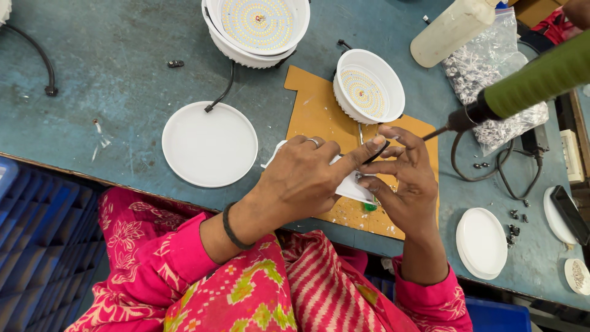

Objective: The person places a circular LED panel into a white plastic housing, presses it into place, and uses a green electric screwdriver to fasten screws around the panel. The person then flips the unit and secures the back cover with additional screws.

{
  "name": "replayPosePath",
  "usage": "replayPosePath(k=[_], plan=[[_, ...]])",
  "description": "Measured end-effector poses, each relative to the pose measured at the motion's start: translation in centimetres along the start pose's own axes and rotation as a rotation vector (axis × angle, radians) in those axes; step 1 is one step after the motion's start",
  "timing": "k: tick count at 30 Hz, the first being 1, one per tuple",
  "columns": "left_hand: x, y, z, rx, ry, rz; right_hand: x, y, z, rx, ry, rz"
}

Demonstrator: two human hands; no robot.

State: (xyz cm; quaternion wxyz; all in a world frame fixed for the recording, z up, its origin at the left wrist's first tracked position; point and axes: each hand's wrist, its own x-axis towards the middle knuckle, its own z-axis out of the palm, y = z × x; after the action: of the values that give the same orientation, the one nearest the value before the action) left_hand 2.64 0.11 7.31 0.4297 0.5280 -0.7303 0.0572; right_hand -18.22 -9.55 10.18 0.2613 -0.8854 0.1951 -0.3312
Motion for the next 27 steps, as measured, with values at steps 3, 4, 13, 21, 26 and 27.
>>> replayPosePath(k=[3,4,13,21,26,27], plan=[[-0.1,-0.1,-0.1,0.020,0.016,0.004,0.2,0.2,0.0,0.024,0.003,-0.003],[-0.1,-0.1,-0.1,0.012,0.017,0.003,0.2,0.2,0.0,0.036,0.001,-0.005],[-0.1,-0.3,0.1,0.009,0.050,-0.011,0.8,-0.5,0.2,-0.214,-0.003,-0.113],[-0.2,-0.7,0.0,-0.004,0.066,-0.019,0.9,-0.4,0.5,-0.146,0.011,-0.096],[-0.2,-0.8,0.0,-0.015,0.056,-0.033,1.2,-0.5,0.5,-0.172,0.015,-0.119],[-0.3,-0.8,0.0,-0.019,0.055,-0.034,1.3,-0.5,0.5,-0.182,0.018,-0.122]])
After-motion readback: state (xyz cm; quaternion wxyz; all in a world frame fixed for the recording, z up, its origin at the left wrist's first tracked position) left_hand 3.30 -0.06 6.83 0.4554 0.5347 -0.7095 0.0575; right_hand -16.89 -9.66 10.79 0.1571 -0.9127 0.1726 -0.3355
